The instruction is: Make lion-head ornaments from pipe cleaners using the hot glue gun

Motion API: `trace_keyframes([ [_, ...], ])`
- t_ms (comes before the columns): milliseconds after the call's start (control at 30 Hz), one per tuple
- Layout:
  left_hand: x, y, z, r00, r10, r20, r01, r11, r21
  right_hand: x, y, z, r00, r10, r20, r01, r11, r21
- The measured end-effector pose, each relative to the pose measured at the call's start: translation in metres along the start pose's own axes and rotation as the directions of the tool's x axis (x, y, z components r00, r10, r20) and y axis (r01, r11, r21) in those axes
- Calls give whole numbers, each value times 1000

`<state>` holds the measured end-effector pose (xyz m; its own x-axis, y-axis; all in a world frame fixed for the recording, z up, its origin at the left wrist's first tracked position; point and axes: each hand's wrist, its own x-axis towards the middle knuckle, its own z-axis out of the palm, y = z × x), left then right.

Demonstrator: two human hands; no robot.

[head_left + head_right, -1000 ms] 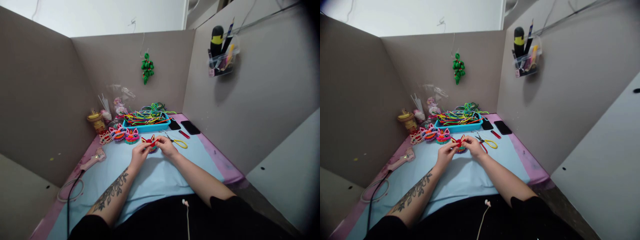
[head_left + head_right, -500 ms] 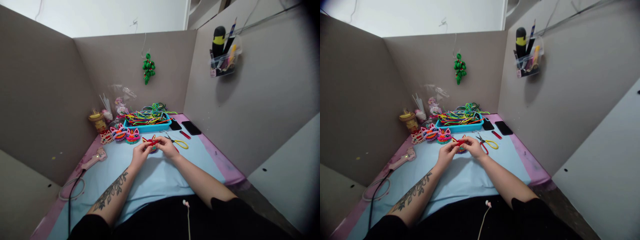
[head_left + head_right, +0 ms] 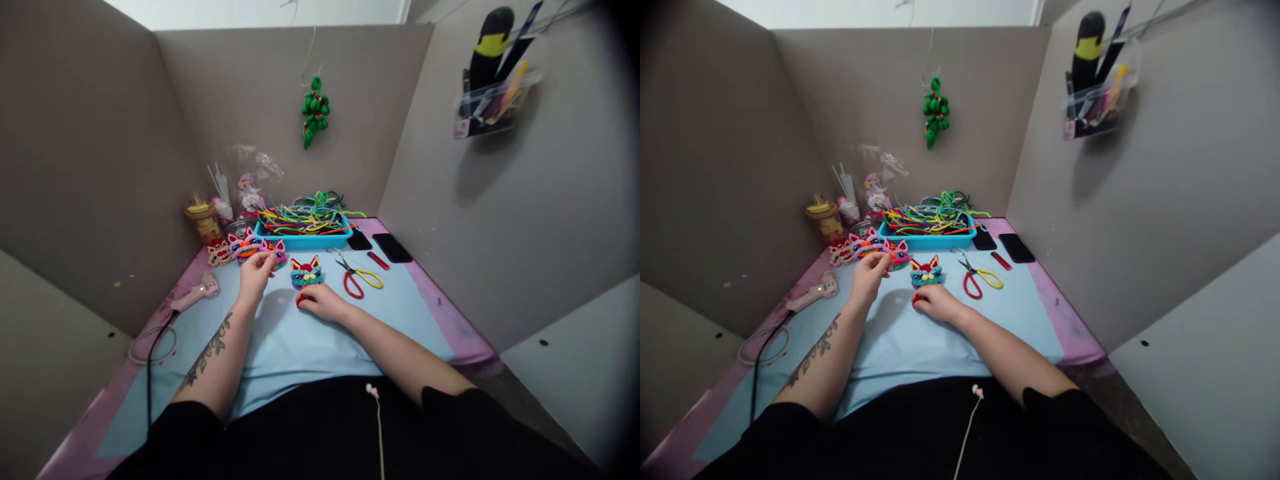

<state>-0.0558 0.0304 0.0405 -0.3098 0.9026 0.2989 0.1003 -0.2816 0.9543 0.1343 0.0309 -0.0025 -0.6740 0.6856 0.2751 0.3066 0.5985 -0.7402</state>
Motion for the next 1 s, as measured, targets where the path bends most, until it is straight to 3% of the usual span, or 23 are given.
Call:
trace_keyframes([
  [200,0,-12,4,997,25,74,-34,992,118,0,6,18,996,-84,11,84,987,-133],
  [533,-10,-22,13,964,124,234,-188,944,271,-3,0,18,989,-143,47,150,960,-236],
  [1000,-11,-24,16,960,108,260,-188,932,308,-4,5,19,980,-188,69,199,948,-247],
])
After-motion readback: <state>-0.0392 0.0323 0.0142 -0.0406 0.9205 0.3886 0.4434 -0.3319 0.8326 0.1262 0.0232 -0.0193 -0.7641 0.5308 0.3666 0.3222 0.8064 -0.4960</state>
